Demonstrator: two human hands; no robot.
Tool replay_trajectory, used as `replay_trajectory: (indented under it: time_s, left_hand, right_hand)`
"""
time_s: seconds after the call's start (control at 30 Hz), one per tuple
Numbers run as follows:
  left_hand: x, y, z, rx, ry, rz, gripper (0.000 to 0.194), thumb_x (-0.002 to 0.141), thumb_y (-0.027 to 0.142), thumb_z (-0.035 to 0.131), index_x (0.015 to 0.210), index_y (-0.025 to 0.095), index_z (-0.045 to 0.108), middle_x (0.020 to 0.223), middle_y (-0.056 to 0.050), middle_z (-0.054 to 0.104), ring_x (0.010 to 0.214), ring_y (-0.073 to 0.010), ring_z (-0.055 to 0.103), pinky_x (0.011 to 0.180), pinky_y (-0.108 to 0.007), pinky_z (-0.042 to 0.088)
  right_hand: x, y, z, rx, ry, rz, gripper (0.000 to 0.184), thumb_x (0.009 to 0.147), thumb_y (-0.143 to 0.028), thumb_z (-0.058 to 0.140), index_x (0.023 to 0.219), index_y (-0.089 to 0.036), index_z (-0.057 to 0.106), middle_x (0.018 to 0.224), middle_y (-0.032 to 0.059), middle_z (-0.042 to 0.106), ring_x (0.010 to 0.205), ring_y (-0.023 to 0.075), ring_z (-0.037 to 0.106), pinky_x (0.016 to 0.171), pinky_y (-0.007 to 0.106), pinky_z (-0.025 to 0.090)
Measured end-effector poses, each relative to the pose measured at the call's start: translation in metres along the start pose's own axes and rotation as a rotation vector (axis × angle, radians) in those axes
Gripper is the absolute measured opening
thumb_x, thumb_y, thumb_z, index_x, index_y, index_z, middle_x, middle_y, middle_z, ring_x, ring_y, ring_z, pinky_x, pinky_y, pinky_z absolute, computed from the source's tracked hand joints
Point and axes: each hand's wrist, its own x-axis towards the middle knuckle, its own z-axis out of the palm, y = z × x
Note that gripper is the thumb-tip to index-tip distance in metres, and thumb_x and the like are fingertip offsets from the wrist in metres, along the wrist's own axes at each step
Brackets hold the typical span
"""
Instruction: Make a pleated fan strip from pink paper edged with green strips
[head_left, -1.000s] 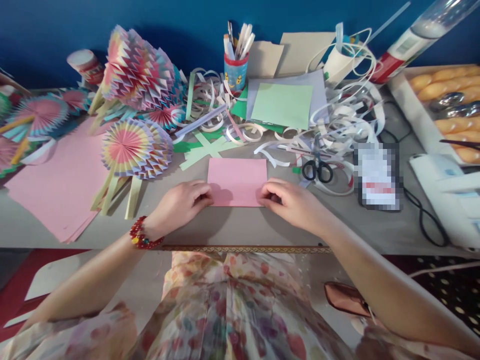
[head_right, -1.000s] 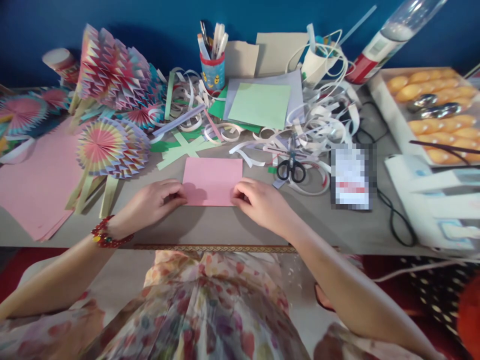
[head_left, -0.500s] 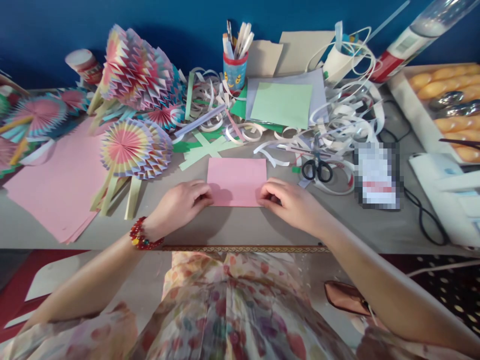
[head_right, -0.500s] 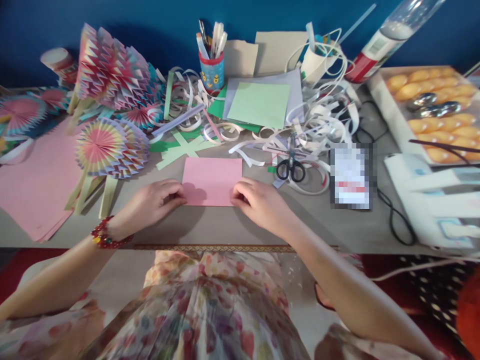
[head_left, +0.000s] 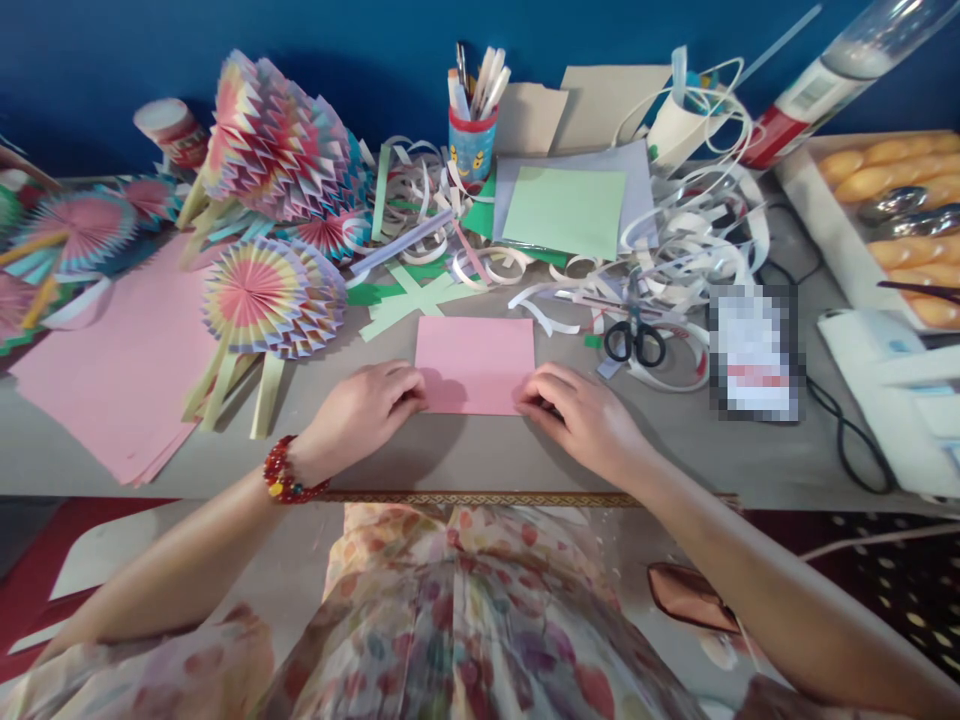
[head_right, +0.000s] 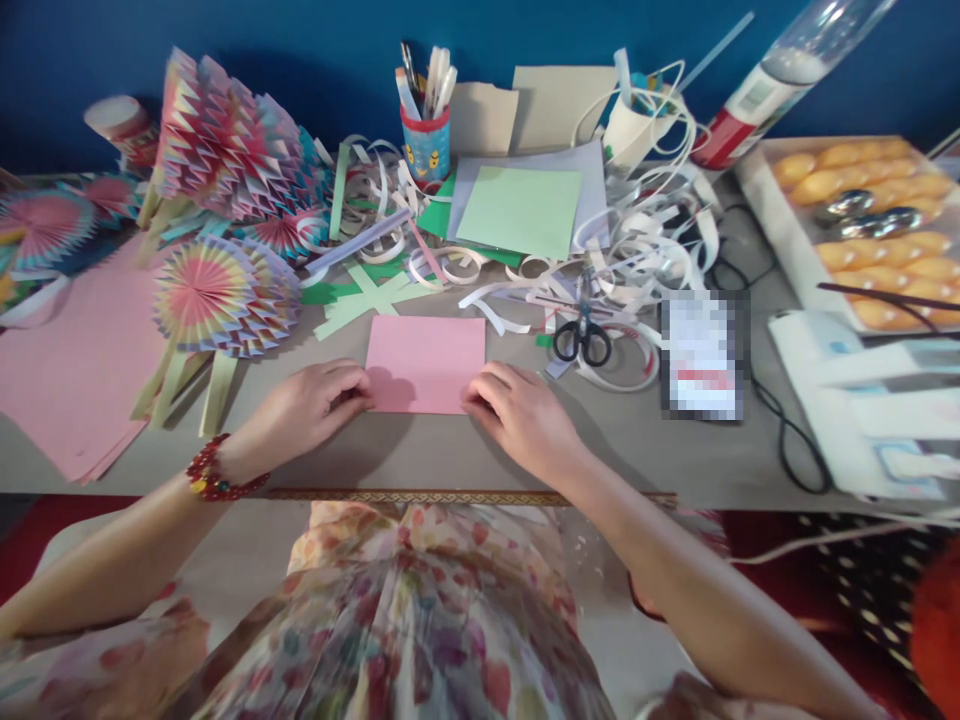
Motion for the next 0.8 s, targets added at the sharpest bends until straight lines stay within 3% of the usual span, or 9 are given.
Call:
replay_trajectory:
  time_s: [0.27, 0.4, 0.53, 0.63, 0.8]
  left_hand:
    - [-0.007, -0.001, 0.009, 0.031, 0.098, 0.027, 0.016, 0.100, 0.024, 0.046, 0.094, 0.018, 0.060, 0.095, -0.004, 0.062, 0.088, -0.0193, 0.060, 0.080, -0.031, 0.043]
    - [-0.011, -0.005, 0.016, 0.202, 0.133, 0.138, 0.029, 0.100, 0.017, 0.042, 0.120, 0.024, 0.061, 0.115, -0.008, 0.061, 0.101, -0.0225, 0.058, 0.088, -0.035, 0.043]
    - [-0.011, 0.000, 0.013, 0.381, 0.026, 0.307, 0.052, 0.095, 0.010, 0.044, 0.138, 0.038, 0.051, 0.132, -0.006, 0.056, 0.112, -0.0273, 0.052, 0.095, -0.042, 0.040]
    - [-0.007, 0.005, 0.009, 0.389, -0.059, 0.341, 0.055, 0.096, 0.009, 0.045, 0.143, 0.036, 0.046, 0.137, -0.006, 0.056, 0.121, -0.0285, 0.049, 0.100, -0.045, 0.039]
    - [-0.006, 0.004, 0.005, 0.350, -0.091, 0.336, 0.055, 0.096, 0.011, 0.044, 0.145, 0.037, 0.044, 0.147, -0.002, 0.049, 0.135, -0.0262, 0.040, 0.114, -0.046, 0.028]
  right_hand:
    - [-0.007, -0.002, 0.007, -0.237, 0.046, -0.083, 0.018, 0.099, -0.017, 0.046, 0.104, -0.022, 0.063, 0.099, 0.0058, 0.066, 0.091, 0.0200, 0.059, 0.081, 0.032, 0.040]
    - [-0.009, -0.003, 0.007, -0.420, 0.035, -0.185, 0.034, 0.097, -0.014, 0.048, 0.124, -0.030, 0.061, 0.106, 0.0048, 0.066, 0.090, 0.0206, 0.057, 0.080, 0.034, 0.036]
    - [-0.006, -0.009, 0.002, -0.476, -0.046, -0.273, 0.041, 0.094, -0.013, 0.051, 0.130, -0.032, 0.059, 0.107, 0.0046, 0.067, 0.087, 0.0205, 0.055, 0.077, 0.034, 0.035]
    - [-0.003, -0.016, 0.000, -0.498, -0.093, -0.275, 0.039, 0.094, -0.013, 0.051, 0.128, -0.029, 0.061, 0.110, 0.0054, 0.068, 0.089, 0.0213, 0.054, 0.078, 0.035, 0.036]
    - [-0.009, -0.016, -0.001, -0.518, -0.103, -0.251, 0.045, 0.092, -0.011, 0.052, 0.133, -0.027, 0.058, 0.117, 0.0033, 0.067, 0.090, 0.0221, 0.052, 0.080, 0.037, 0.039]
